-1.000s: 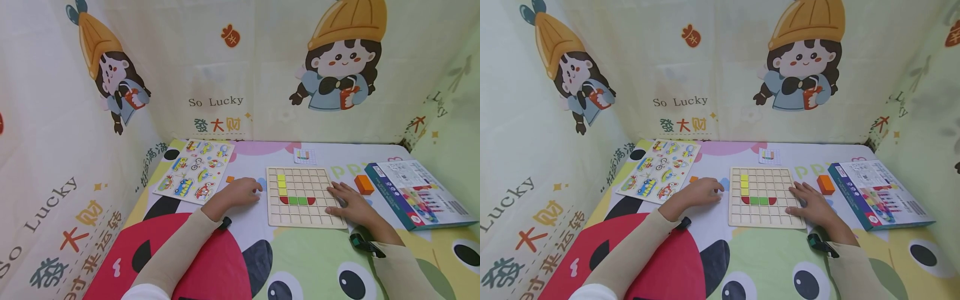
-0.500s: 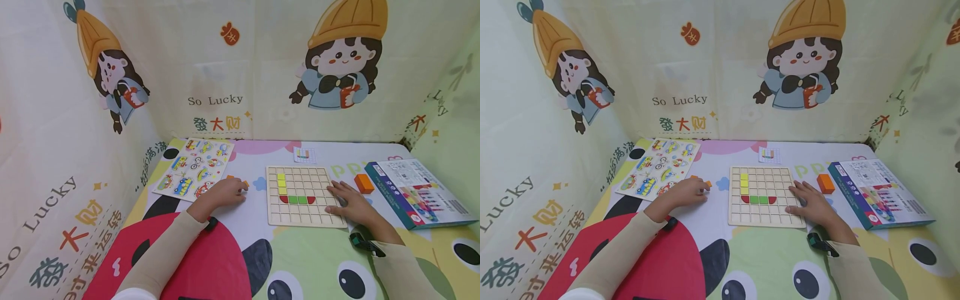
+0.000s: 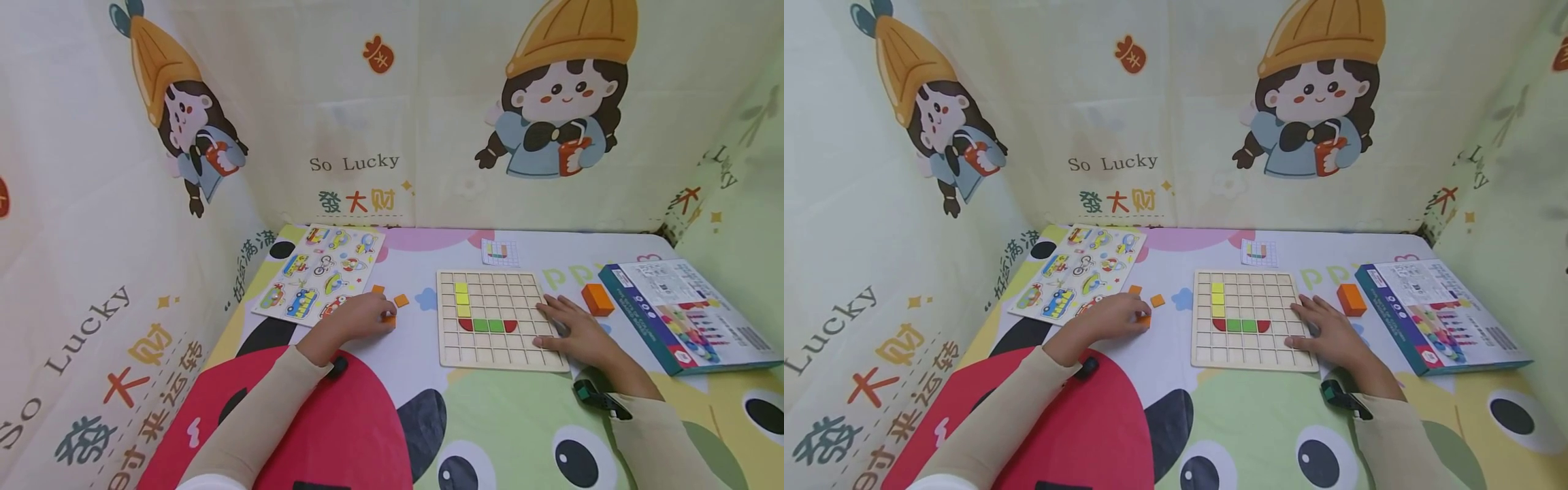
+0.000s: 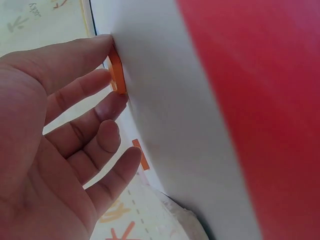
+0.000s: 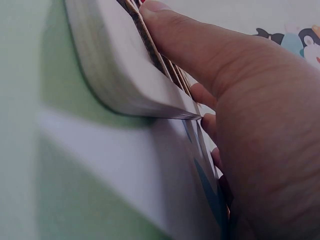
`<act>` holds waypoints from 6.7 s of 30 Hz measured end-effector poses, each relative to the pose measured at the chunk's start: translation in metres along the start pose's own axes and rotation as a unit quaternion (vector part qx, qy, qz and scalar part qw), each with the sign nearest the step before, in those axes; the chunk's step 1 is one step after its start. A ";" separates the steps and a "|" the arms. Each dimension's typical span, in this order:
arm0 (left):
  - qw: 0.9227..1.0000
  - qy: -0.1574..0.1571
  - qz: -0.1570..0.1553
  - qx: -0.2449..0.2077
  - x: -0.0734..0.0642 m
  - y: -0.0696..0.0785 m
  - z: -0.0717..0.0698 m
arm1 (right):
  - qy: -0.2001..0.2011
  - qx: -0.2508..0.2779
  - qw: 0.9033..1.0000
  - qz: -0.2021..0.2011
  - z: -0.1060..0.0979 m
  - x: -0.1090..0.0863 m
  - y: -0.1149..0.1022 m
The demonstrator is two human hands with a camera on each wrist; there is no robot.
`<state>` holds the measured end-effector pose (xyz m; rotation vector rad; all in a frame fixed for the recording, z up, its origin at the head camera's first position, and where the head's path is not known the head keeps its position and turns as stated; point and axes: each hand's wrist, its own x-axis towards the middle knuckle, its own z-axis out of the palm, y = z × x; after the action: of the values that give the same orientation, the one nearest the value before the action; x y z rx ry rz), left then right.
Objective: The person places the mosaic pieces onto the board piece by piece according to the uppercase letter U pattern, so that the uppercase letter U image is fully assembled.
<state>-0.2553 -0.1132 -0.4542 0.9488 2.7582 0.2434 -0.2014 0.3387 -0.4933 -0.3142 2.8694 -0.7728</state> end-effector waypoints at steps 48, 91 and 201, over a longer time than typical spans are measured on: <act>0.995 0.006 0.104 -0.005 0.090 0.081 -0.006 | 0.013 0.000 1.000 -0.007 0.001 0.000 0.001; 0.991 -0.031 0.121 0.039 0.162 0.156 0.007 | 0.011 -0.007 1.000 -0.006 0.003 0.000 0.004; 1.000 -0.003 -0.025 0.018 0.050 -0.014 -0.009 | 0.010 -0.008 1.000 -0.011 0.003 0.001 0.006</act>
<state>-0.3048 -0.0937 -0.4566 0.8849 2.7856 0.1833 -0.2029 0.3421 -0.4990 -0.3438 2.8972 -0.7616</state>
